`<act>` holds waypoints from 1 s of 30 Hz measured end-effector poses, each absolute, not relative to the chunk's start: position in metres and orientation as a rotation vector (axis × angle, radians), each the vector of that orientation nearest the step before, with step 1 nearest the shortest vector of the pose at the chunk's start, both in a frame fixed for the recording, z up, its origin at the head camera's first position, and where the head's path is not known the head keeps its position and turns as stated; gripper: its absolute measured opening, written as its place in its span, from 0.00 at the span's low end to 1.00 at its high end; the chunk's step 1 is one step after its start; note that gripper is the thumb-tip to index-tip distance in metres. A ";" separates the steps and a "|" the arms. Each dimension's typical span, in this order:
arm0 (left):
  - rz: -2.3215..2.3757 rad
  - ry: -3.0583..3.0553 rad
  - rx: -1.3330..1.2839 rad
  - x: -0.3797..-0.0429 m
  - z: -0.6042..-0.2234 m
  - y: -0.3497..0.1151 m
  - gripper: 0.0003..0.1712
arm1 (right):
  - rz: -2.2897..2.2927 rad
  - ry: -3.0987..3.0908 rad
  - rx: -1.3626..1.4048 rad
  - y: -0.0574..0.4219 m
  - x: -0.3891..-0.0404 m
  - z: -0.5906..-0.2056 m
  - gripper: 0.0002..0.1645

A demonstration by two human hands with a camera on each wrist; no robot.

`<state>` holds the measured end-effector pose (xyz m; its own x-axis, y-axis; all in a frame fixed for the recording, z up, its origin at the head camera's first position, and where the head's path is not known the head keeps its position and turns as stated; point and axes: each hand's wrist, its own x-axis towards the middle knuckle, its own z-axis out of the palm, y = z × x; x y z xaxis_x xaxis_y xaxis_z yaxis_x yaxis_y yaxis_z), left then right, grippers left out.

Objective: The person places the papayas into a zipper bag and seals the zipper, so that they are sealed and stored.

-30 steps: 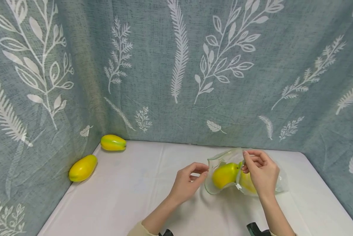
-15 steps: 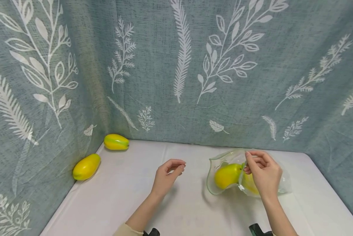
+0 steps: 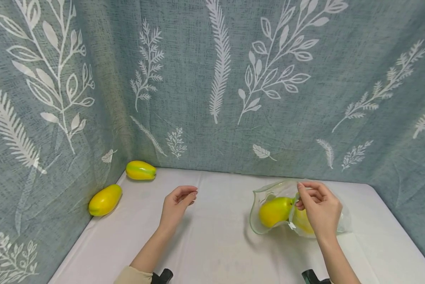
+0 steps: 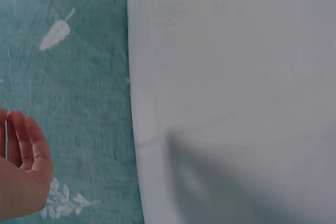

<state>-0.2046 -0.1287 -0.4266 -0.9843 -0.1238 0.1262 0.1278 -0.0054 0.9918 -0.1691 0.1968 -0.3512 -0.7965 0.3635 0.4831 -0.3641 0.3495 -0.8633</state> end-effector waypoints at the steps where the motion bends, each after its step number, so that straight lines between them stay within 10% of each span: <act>1: -2.103 -2.083 0.010 -0.205 -0.427 -0.132 0.11 | 1.499 -1.990 0.002 0.197 -0.169 -0.351 0.06; 30: -1.698 -2.160 0.524 -0.193 -0.431 -0.235 0.31 | 1.503 -1.997 0.004 0.208 -0.175 -0.367 0.05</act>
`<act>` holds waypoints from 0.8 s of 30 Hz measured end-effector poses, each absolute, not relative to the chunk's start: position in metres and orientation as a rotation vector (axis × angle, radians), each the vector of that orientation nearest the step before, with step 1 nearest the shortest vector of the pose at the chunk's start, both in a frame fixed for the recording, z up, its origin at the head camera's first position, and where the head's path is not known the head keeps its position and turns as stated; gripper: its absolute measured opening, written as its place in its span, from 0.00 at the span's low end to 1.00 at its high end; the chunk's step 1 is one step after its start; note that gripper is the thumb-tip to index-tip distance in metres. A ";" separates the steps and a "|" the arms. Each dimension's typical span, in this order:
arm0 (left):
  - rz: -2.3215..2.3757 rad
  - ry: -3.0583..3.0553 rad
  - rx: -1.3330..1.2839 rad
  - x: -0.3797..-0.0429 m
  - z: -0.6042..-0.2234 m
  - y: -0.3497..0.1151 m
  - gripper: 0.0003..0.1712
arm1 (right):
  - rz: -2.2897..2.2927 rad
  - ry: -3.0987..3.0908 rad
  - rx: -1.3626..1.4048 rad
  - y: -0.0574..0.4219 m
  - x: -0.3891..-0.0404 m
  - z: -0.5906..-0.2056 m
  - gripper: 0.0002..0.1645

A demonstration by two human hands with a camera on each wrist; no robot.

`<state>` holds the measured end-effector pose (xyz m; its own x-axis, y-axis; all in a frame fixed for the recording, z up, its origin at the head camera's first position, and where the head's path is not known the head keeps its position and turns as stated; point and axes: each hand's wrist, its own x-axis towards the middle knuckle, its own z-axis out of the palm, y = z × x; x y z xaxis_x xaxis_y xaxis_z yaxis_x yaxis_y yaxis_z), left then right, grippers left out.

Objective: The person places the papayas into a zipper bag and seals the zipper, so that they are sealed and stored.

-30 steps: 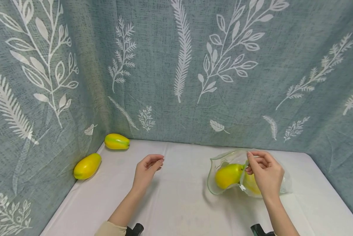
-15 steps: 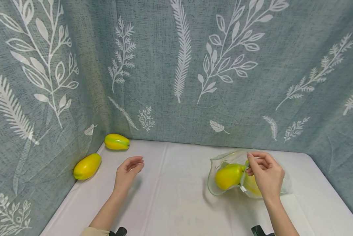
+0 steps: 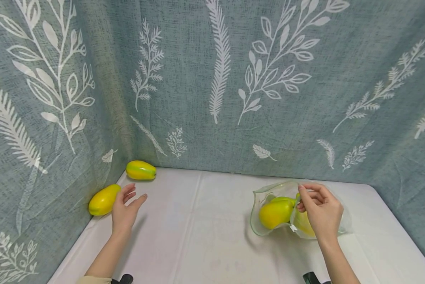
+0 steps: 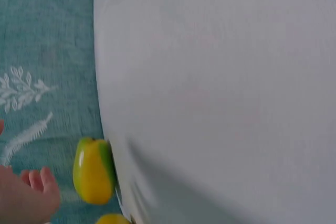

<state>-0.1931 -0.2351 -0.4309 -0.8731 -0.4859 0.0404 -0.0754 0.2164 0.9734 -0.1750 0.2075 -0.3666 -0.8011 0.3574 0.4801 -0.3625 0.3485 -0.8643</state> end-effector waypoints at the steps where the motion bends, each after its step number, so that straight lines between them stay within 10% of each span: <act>1: -1.685 -2.138 0.537 -0.193 -0.431 -0.238 0.31 | 1.506 -1.998 -0.002 0.209 -0.177 -0.370 0.05; 24: -1.466 -2.057 0.802 -0.185 -0.443 -0.294 0.41 | 1.507 -2.002 -0.032 0.216 -0.182 -0.383 0.05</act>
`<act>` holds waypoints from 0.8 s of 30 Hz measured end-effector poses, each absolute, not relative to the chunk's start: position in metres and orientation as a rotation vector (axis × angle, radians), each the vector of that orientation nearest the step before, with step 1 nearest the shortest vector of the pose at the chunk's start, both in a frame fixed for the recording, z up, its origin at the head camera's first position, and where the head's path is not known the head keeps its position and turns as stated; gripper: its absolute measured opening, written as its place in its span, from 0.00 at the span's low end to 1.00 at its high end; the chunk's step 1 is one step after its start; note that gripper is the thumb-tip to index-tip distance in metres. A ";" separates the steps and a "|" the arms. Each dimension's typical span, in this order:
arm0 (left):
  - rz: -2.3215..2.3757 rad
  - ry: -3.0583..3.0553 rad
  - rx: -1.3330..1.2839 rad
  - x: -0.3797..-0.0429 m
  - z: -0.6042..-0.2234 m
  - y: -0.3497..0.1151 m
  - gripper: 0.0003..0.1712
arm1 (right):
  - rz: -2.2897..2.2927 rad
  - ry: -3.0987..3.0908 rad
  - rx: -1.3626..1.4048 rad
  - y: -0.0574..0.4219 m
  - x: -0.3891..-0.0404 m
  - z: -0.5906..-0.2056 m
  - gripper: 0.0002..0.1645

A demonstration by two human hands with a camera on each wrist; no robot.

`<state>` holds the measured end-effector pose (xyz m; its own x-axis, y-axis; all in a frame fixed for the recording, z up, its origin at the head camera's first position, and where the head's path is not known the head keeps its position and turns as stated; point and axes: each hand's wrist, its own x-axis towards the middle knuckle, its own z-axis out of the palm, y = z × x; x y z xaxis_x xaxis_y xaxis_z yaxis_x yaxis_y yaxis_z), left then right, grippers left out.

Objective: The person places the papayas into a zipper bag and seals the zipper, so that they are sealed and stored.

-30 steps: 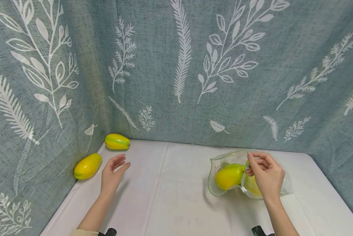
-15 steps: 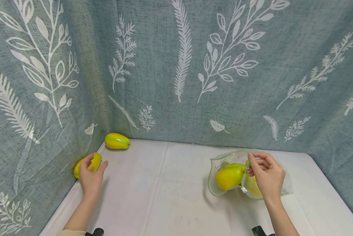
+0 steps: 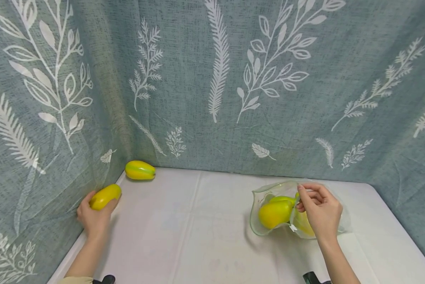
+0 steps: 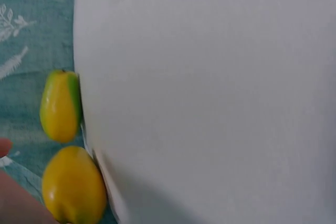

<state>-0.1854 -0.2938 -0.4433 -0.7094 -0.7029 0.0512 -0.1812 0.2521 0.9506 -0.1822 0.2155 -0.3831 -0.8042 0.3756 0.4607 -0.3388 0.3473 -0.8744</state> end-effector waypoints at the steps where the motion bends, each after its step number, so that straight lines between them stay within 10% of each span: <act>1: -1.472 -2.068 0.810 -0.186 -0.444 -0.296 0.41 | 1.504 -2.002 -0.033 0.215 -0.182 -0.382 0.05; 24: -1.472 -2.223 0.892 -0.198 -0.459 -0.322 0.48 | 1.469 -2.022 -0.006 0.203 -0.168 -0.354 0.05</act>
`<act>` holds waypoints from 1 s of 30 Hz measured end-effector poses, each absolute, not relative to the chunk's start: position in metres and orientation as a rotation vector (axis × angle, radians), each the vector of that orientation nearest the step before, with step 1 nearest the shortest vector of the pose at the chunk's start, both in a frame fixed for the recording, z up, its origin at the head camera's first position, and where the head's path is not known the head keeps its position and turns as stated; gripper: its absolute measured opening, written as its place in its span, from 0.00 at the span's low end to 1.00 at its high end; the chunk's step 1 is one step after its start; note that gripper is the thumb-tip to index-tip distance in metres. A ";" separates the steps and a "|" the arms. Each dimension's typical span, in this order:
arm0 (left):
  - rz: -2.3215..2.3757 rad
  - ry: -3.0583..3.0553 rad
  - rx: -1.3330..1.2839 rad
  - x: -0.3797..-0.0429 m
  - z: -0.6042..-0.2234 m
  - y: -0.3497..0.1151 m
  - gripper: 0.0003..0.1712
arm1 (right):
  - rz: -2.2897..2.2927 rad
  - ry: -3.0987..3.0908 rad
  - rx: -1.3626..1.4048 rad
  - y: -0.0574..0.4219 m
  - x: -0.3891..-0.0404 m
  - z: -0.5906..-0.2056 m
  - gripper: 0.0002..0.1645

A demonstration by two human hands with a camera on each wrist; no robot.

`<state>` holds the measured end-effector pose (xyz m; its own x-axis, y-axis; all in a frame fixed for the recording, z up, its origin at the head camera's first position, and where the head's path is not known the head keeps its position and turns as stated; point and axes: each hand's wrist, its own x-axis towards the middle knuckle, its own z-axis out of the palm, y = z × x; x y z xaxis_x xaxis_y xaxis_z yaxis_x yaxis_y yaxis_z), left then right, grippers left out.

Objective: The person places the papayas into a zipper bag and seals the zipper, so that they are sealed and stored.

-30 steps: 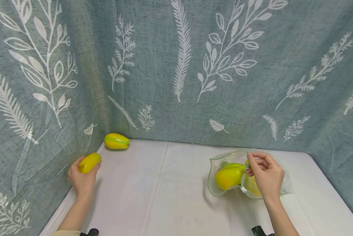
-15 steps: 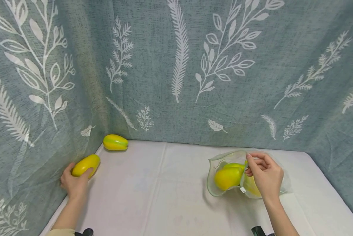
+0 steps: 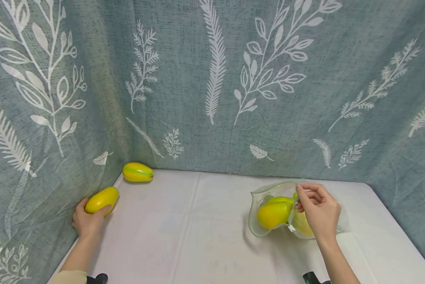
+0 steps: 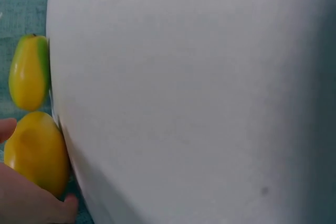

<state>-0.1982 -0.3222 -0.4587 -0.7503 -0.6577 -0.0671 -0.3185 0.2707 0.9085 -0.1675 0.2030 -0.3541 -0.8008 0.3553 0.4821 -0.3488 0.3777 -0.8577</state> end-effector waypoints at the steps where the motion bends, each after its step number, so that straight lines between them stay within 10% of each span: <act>1: -1.471 -2.221 0.891 -0.198 -0.460 -0.323 0.48 | 1.472 -2.023 -0.008 0.203 -0.168 -0.354 0.05; 30: -1.815 -2.273 0.788 -0.193 -0.454 -0.278 0.50 | 1.486 -2.017 -0.003 0.204 -0.167 -0.355 0.05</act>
